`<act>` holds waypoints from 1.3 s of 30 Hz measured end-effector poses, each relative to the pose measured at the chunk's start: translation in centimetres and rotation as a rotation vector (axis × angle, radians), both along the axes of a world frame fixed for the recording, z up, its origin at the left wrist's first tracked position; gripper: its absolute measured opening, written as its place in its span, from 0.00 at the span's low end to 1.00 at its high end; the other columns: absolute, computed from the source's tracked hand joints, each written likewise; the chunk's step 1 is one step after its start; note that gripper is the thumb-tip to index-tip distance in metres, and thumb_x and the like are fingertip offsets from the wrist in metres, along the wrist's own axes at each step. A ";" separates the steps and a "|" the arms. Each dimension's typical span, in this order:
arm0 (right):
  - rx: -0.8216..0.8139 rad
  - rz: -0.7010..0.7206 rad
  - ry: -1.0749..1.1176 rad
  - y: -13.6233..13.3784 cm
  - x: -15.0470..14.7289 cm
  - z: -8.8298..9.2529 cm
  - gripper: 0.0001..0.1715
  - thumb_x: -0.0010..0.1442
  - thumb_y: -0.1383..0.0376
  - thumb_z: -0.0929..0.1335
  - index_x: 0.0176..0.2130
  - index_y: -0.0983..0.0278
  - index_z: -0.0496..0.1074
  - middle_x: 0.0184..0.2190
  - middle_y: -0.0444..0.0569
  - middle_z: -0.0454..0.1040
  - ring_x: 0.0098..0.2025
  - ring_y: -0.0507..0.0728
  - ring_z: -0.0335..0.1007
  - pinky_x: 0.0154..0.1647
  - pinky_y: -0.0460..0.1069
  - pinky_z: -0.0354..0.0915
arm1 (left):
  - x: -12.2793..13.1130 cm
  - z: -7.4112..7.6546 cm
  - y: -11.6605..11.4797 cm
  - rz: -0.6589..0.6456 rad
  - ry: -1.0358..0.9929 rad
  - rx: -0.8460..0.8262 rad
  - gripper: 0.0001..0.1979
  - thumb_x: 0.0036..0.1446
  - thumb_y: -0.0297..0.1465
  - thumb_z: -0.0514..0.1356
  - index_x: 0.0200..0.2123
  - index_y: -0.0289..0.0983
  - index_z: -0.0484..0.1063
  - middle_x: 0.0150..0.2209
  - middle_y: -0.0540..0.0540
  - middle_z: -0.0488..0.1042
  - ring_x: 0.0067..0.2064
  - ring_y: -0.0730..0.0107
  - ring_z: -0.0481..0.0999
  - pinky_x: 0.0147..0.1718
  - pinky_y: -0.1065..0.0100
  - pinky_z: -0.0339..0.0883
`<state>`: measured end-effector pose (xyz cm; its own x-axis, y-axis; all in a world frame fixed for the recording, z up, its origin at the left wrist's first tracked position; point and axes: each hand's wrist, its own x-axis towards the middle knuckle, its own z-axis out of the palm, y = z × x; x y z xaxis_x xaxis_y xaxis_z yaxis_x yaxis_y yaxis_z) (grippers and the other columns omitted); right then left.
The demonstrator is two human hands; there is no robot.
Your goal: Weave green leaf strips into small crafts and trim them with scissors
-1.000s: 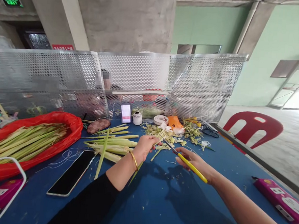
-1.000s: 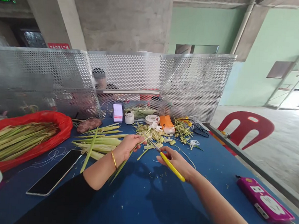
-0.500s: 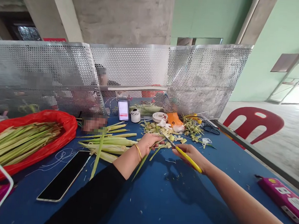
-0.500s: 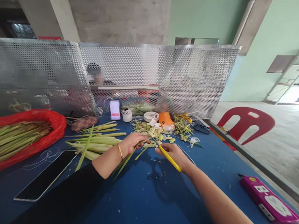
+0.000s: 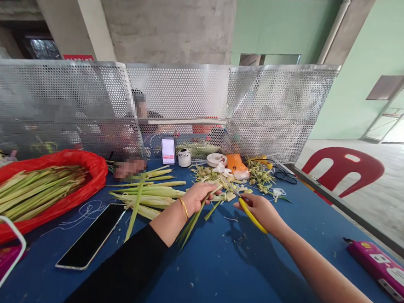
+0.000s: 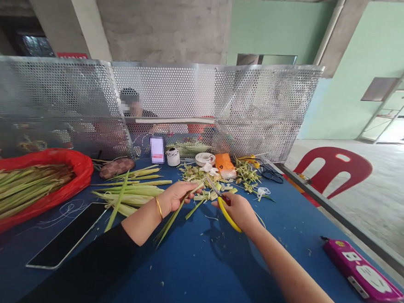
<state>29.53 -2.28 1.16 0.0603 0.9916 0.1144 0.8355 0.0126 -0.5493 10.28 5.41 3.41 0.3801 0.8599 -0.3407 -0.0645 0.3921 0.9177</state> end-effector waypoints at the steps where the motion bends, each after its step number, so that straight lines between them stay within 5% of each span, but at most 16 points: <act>1: -0.013 -0.055 -0.073 0.0 0.0 0.0 0.22 0.56 0.50 0.64 0.41 0.63 0.73 0.29 0.48 0.76 0.29 0.57 0.70 0.26 0.47 0.56 | -0.3 0.4 -0.4 0.001 -0.020 0.004 0.09 0.49 0.32 0.67 0.28 0.30 0.74 0.27 0.46 0.74 0.18 0.84 0.59 0.14 0.78 0.45; 6: -0.050 -0.195 -0.196 0.0 -0.5 -0.9 0.21 0.55 0.57 0.65 0.44 0.68 0.71 0.32 0.59 0.77 0.35 0.66 0.73 0.28 0.50 0.58 | -2.3 2.4 -3.1 0.016 -0.128 0.046 0.15 0.54 0.39 0.62 0.31 0.30 0.75 0.24 0.50 0.66 0.19 0.86 0.58 0.15 0.80 0.48; 13: 0.008 -0.096 -0.077 -1.0 -2.3 0.5 0.10 0.55 0.65 0.66 0.34 0.68 0.75 0.42 0.63 0.74 0.49 0.70 0.69 0.47 0.56 0.60 | -4.3 4.4 -6.2 0.081 -0.325 0.069 0.14 0.53 0.37 0.64 0.26 0.32 0.66 0.21 0.55 0.58 0.18 0.85 0.54 0.16 0.79 0.47; 17: -0.030 0.121 0.234 -3.0 -7.5 2.4 0.28 0.67 0.53 0.53 0.43 0.64 0.74 0.37 0.52 0.77 0.43 0.58 0.74 0.42 0.50 0.66 | -4.4 5.0 -7.3 0.193 -0.392 0.123 0.16 0.55 0.40 0.61 0.25 0.34 0.62 0.20 0.57 0.56 0.18 0.85 0.52 0.16 0.79 0.47; 20: -0.293 0.435 0.977 -4.9 -11.9 2.6 0.26 0.60 0.47 0.63 0.40 0.67 0.72 0.34 0.52 0.77 0.38 0.56 0.75 0.42 0.51 0.68 | -4.6 4.9 -7.7 0.305 -0.437 0.183 0.17 0.55 0.42 0.61 0.26 0.35 0.61 0.20 0.57 0.56 0.18 0.85 0.52 0.17 0.79 0.48; 23: -0.383 0.437 1.135 -6.0 -14.3 2.1 0.22 0.51 0.49 0.70 0.34 0.65 0.69 0.25 0.44 0.72 0.24 0.50 0.68 0.28 0.47 0.66 | -5.3 4.4 -7.8 0.439 -0.477 0.241 0.18 0.55 0.44 0.60 0.27 0.36 0.60 0.20 0.57 0.56 0.18 0.84 0.53 0.18 0.78 0.49; 26: -0.323 0.384 1.069 -6.1 -14.8 1.6 0.20 0.52 0.50 0.69 0.30 0.64 0.66 0.21 0.39 0.65 0.18 0.47 0.57 0.18 0.44 0.59 | -6.4 3.5 -7.3 0.616 -0.531 0.263 0.17 0.58 0.43 0.57 0.26 0.37 0.58 0.19 0.57 0.55 0.18 0.83 0.53 0.18 0.77 0.51; 30: -0.194 0.399 0.802 -5.6 -14.8 1.2 0.17 0.59 0.54 0.64 0.25 0.62 0.62 0.17 0.37 0.57 0.18 0.48 0.52 0.18 0.44 0.53 | -7.7 2.1 -6.8 0.762 -0.575 0.245 0.17 0.62 0.41 0.52 0.25 0.39 0.56 0.19 0.58 0.53 0.18 0.81 0.54 0.19 0.77 0.55; 39: 0.266 0.313 0.262 -5.0 -13.4 -0.2 0.17 0.65 0.60 0.59 0.33 0.62 0.71 0.24 0.46 0.69 0.27 0.55 0.65 0.30 0.47 0.57 | -9.7 1.5 -8.2 0.708 -0.772 0.077 0.14 0.65 0.29 0.48 0.25 0.36 0.62 0.24 0.50 0.67 0.27 0.75 0.70 0.36 0.68 0.69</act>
